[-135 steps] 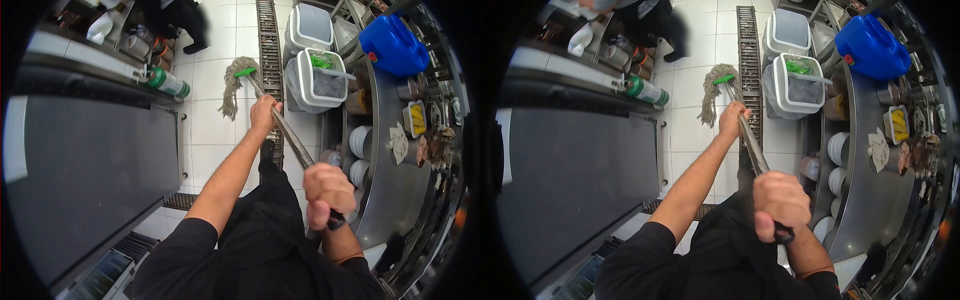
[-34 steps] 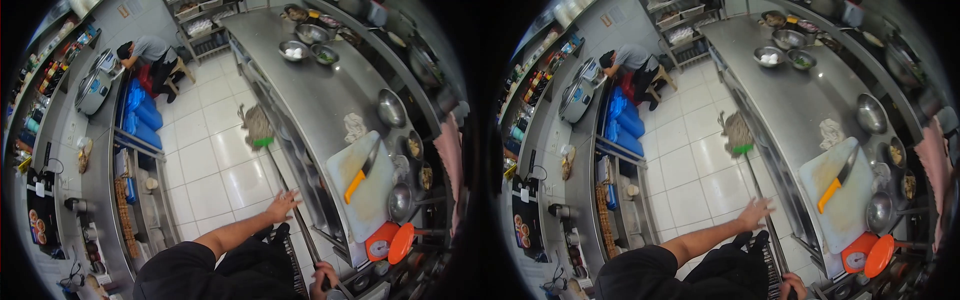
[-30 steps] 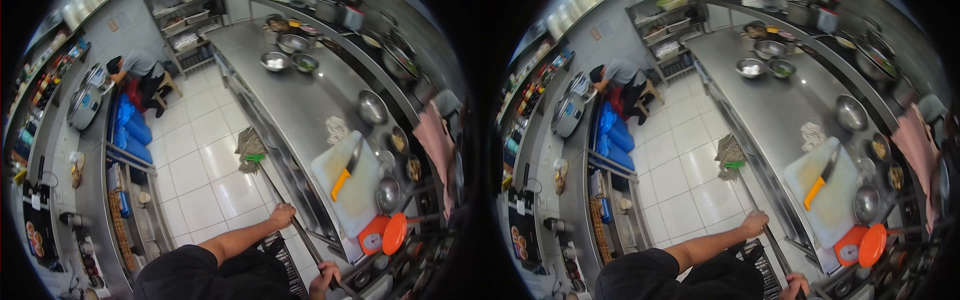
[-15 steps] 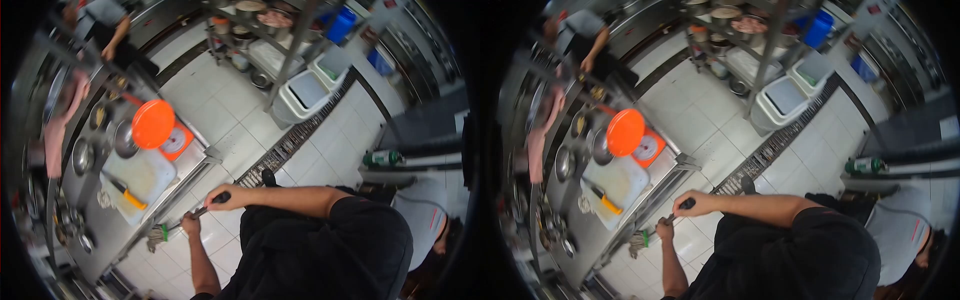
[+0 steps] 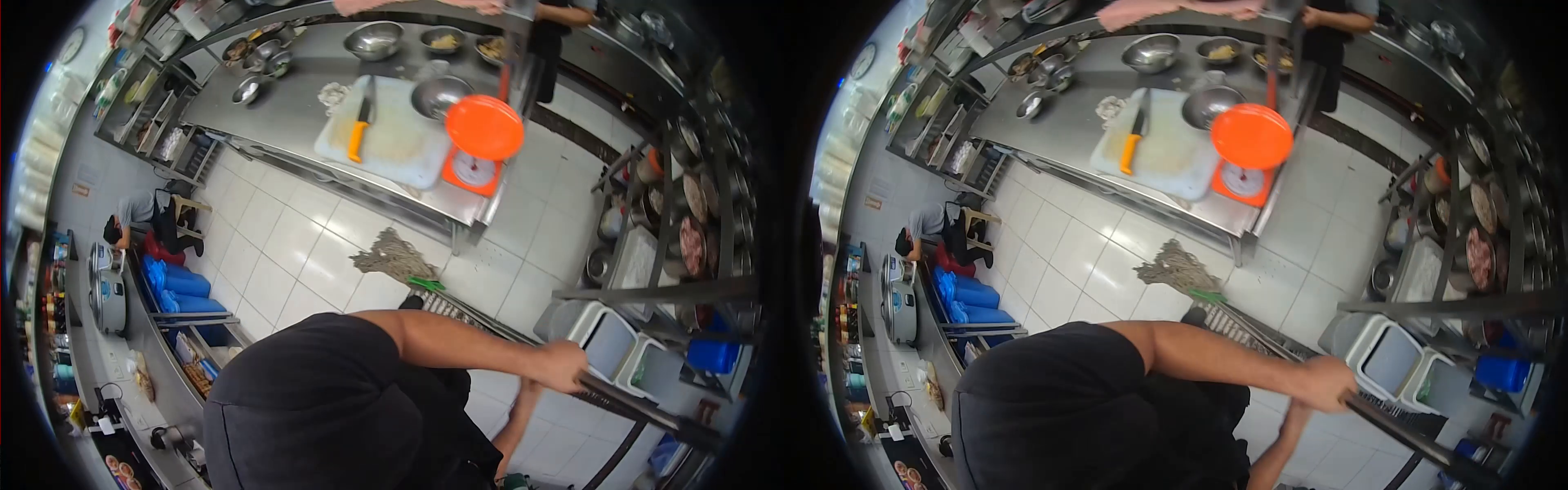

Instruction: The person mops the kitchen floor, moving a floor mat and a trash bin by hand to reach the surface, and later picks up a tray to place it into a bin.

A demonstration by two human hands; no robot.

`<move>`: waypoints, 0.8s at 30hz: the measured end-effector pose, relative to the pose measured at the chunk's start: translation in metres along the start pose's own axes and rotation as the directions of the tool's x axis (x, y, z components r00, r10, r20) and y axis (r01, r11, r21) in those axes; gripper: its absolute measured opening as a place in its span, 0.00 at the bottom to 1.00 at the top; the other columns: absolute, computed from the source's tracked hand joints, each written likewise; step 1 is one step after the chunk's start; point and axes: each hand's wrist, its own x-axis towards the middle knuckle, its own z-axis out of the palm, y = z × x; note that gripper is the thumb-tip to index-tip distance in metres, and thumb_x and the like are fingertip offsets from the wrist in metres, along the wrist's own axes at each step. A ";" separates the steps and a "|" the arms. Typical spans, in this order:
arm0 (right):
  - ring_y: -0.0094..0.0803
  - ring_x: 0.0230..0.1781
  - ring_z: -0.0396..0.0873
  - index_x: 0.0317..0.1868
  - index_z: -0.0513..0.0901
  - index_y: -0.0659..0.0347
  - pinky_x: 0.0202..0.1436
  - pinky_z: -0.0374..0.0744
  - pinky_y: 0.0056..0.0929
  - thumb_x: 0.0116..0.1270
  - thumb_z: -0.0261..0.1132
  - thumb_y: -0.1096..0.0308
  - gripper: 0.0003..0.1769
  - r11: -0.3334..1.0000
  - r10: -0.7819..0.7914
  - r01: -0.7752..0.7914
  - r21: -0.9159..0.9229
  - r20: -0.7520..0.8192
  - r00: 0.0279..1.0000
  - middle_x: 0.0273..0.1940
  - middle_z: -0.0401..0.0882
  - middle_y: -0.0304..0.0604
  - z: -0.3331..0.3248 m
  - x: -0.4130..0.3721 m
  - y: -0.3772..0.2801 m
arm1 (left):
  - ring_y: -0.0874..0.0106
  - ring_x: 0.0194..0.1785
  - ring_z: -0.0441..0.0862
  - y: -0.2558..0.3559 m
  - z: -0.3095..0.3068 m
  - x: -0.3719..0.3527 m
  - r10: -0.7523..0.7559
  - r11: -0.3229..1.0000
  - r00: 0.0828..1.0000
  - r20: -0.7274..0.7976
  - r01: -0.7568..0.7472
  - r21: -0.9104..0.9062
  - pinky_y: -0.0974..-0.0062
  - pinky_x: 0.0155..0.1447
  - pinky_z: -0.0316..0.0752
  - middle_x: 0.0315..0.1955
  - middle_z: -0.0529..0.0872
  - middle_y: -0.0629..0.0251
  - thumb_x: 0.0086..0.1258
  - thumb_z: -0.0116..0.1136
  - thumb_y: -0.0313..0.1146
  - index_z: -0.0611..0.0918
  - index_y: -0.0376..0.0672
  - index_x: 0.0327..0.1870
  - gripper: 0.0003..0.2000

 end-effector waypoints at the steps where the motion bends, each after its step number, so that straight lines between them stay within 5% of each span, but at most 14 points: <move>1: 0.46 0.79 0.59 0.82 0.56 0.62 0.81 0.60 0.43 0.79 0.61 0.58 0.39 0.998 -0.013 0.017 -0.059 0.064 0.998 0.77 0.61 0.53 -0.014 -0.007 0.029 | 0.48 0.33 0.86 0.039 0.027 0.019 0.045 0.998 0.996 0.076 -0.041 -0.047 0.52 0.40 0.80 0.24 0.86 0.53 0.55 0.69 0.44 0.86 0.43 0.27 0.13; 2: 0.45 0.80 0.56 0.82 0.56 0.62 0.82 0.55 0.41 0.79 0.62 0.60 0.38 0.993 -0.089 0.096 -0.066 0.106 0.990 0.78 0.60 0.52 -0.027 -0.014 0.023 | 0.49 0.33 0.87 0.073 0.056 0.038 0.058 0.996 0.994 0.088 -0.051 -0.077 0.52 0.40 0.80 0.24 0.86 0.53 0.55 0.69 0.44 0.86 0.43 0.26 0.13; 3: 0.43 0.82 0.52 0.82 0.56 0.63 0.84 0.49 0.39 0.79 0.62 0.63 0.38 0.987 -0.135 0.144 -0.076 0.110 0.985 0.80 0.58 0.52 0.037 -0.003 0.012 | 0.49 0.33 0.87 0.053 0.051 0.028 0.077 0.990 0.987 0.142 -0.060 -0.125 0.52 0.40 0.80 0.24 0.86 0.54 0.55 0.69 0.44 0.85 0.43 0.26 0.13; 5: 0.39 0.75 0.61 0.74 0.66 0.64 0.81 0.54 0.37 0.80 0.60 0.66 0.27 0.987 -0.130 0.136 0.086 -0.073 0.989 0.72 0.68 0.49 0.083 -0.033 -0.006 | 0.51 0.33 0.87 0.094 0.077 -0.014 0.196 0.954 0.958 0.211 -0.137 -0.266 0.53 0.40 0.79 0.23 0.86 0.55 0.55 0.70 0.42 0.84 0.43 0.26 0.12; 6: 0.37 0.67 0.73 0.66 0.76 0.66 0.77 0.65 0.37 0.82 0.58 0.66 0.18 0.947 -0.072 0.134 0.291 -0.215 0.974 0.62 0.80 0.47 0.084 -0.038 0.012 | 0.53 0.32 0.87 0.115 0.086 -0.019 0.197 0.939 0.950 0.241 -0.111 -0.326 0.55 0.38 0.79 0.23 0.86 0.56 0.54 0.71 0.37 0.82 0.41 0.27 0.11; 7: 0.32 0.50 0.80 0.47 0.83 0.66 0.64 0.74 0.34 0.82 0.58 0.66 0.12 0.942 -0.043 0.122 0.313 -0.247 0.968 0.42 0.84 0.42 0.040 -0.035 0.022 | 0.55 0.32 0.86 0.139 0.103 -0.001 0.185 0.909 0.922 0.339 -0.030 -0.416 0.59 0.37 0.78 0.23 0.85 0.58 0.55 0.74 0.33 0.80 0.40 0.30 0.12; 8: 0.26 0.34 0.77 0.33 0.79 0.63 0.47 0.76 0.29 0.83 0.58 0.61 0.18 0.863 0.035 0.144 0.484 -0.342 0.939 0.30 0.80 0.38 0.026 -0.041 0.069 | 0.58 0.29 0.84 0.157 0.124 0.008 0.248 0.914 0.925 0.289 -0.125 -0.385 0.61 0.34 0.76 0.21 0.81 0.60 0.56 0.77 0.37 0.77 0.41 0.32 0.17; 10: 0.22 0.26 0.71 0.30 0.77 0.62 0.36 0.72 0.27 0.83 0.58 0.59 0.21 0.913 0.253 -0.061 0.403 -0.446 0.859 0.24 0.76 0.35 -0.060 -0.058 0.076 | 0.64 0.42 0.84 0.204 0.173 0.047 0.408 0.839 0.840 0.359 -0.189 -0.511 0.64 0.46 0.78 0.39 0.81 0.59 0.60 0.79 0.44 0.77 0.41 0.48 0.25; 11: 0.22 0.25 0.71 0.30 0.77 0.62 0.34 0.72 0.28 0.83 0.58 0.59 0.21 0.929 0.280 -0.108 0.353 -0.482 0.830 0.24 0.76 0.35 -0.091 -0.066 0.064 | 0.61 0.54 0.81 0.210 0.188 0.050 0.595 0.756 0.752 0.284 -0.403 -0.515 0.66 0.58 0.76 0.55 0.78 0.54 0.60 0.78 0.41 0.74 0.40 0.62 0.32; 13: 0.22 0.24 0.70 0.30 0.79 0.59 0.33 0.70 0.27 0.81 0.60 0.59 0.20 0.936 0.326 -0.123 0.331 -0.676 0.661 0.22 0.73 0.31 -0.161 -0.081 0.002 | 0.58 0.63 0.77 0.219 0.201 0.060 0.666 0.720 0.697 0.266 -0.505 -0.476 0.63 0.66 0.73 0.63 0.74 0.51 0.61 0.77 0.39 0.71 0.42 0.72 0.38; 17: 0.21 0.18 0.65 0.24 0.76 0.56 0.25 0.64 0.26 0.76 0.66 0.60 0.20 0.869 0.257 0.309 0.386 -0.887 0.385 0.17 0.68 0.30 -0.303 -0.091 -0.034 | 0.57 0.71 0.74 0.140 0.207 0.099 0.384 0.921 0.705 0.597 -0.340 -0.191 0.60 0.72 0.71 0.69 0.73 0.49 0.68 0.72 0.38 0.68 0.42 0.76 0.36; 18: 0.20 0.15 0.64 0.20 0.73 0.55 0.22 0.62 0.25 0.73 0.69 0.62 0.23 0.867 0.230 0.371 0.332 -0.928 0.295 0.16 0.67 0.30 -0.329 -0.093 -0.045 | 0.56 0.70 0.75 0.110 0.194 0.105 0.177 0.984 0.709 0.683 -0.145 -0.104 0.62 0.73 0.71 0.68 0.75 0.48 0.70 0.71 0.38 0.71 0.41 0.74 0.33; 22: 0.20 0.15 0.58 0.19 0.67 0.52 0.25 0.62 0.26 0.73 0.68 0.64 0.24 0.855 0.209 0.446 0.266 -0.963 0.172 0.15 0.59 0.28 -0.431 -0.107 -0.054 | 0.55 0.66 0.81 -0.019 0.138 0.127 -0.257 0.942 0.723 0.641 0.040 0.333 0.63 0.69 0.75 0.61 0.83 0.46 0.73 0.67 0.50 0.79 0.33 0.65 0.31; 24: 0.20 0.16 0.57 0.20 0.66 0.51 0.27 0.63 0.27 0.73 0.68 0.64 0.24 0.881 0.159 0.431 0.192 -0.981 0.111 0.15 0.57 0.28 -0.479 -0.110 -0.055 | 0.59 0.62 0.84 -0.059 0.117 0.138 -0.466 0.882 0.705 0.534 0.322 0.344 0.65 0.64 0.78 0.60 0.84 0.48 0.73 0.67 0.51 0.79 0.33 0.64 0.30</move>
